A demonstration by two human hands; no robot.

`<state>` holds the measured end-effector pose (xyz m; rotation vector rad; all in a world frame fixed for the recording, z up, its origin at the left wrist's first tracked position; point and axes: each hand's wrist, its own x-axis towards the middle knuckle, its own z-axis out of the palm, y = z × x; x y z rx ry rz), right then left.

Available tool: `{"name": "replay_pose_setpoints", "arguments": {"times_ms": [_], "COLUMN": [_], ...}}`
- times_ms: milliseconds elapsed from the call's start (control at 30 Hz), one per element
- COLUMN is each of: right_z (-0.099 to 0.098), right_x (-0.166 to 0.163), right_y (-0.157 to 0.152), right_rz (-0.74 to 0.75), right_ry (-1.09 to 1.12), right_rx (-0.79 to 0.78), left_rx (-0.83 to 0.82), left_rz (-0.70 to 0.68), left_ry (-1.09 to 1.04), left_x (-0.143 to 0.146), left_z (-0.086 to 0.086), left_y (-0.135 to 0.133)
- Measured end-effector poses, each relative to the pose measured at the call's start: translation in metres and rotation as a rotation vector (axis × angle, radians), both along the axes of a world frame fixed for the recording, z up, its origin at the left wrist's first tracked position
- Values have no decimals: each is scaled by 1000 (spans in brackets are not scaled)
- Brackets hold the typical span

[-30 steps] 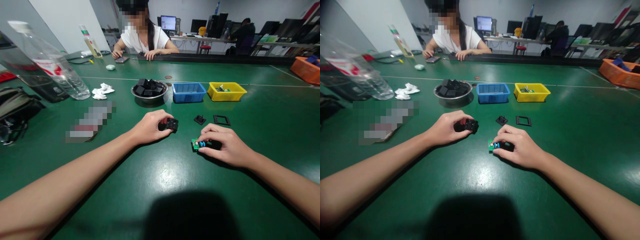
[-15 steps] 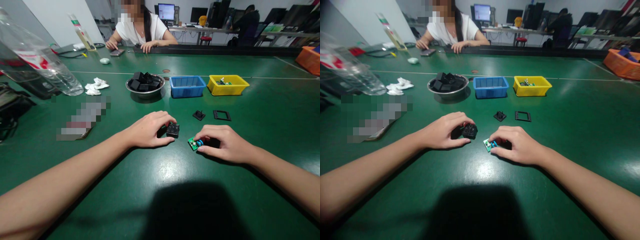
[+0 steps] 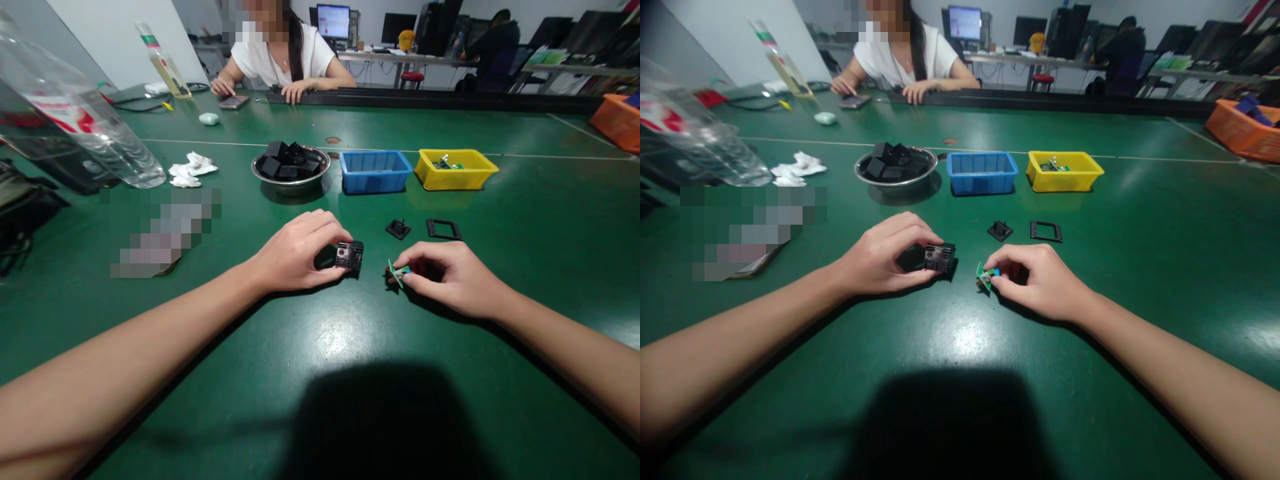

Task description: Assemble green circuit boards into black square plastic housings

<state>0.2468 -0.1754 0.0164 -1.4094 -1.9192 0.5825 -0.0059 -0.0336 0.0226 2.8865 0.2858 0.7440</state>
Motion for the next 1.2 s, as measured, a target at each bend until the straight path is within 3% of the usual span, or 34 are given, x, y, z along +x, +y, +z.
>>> {"name": "replay_pose_setpoints", "arguments": {"times_ms": [200, 500, 767, 867, 1033, 1200], "right_z": [0, -1, -2, -2, -2, -2], "right_x": [1, 0, 1, 0, 0, 0], "right_y": [1, 4, 3, 3, 5, 6], "right_rz": [-41, -71, -116, -120, -159, -193], "right_ry": [123, 347, 312, 326, 421, 436], "right_rx": [-94, -168, -130, -117, -116, -125], "left_rx": [12, -192, -194, -339, -611, -631], "left_rz": [-51, 18, -39, 16, -5, 20], "left_ry": [-24, -84, 12, -53, -230, -241], "left_x": [0, -4, -2, 1, 4, 4], "left_z": [1, -6, -5, -4, -7, -10], "left_y": [0, -2, -3, -7, -11, -8]}}
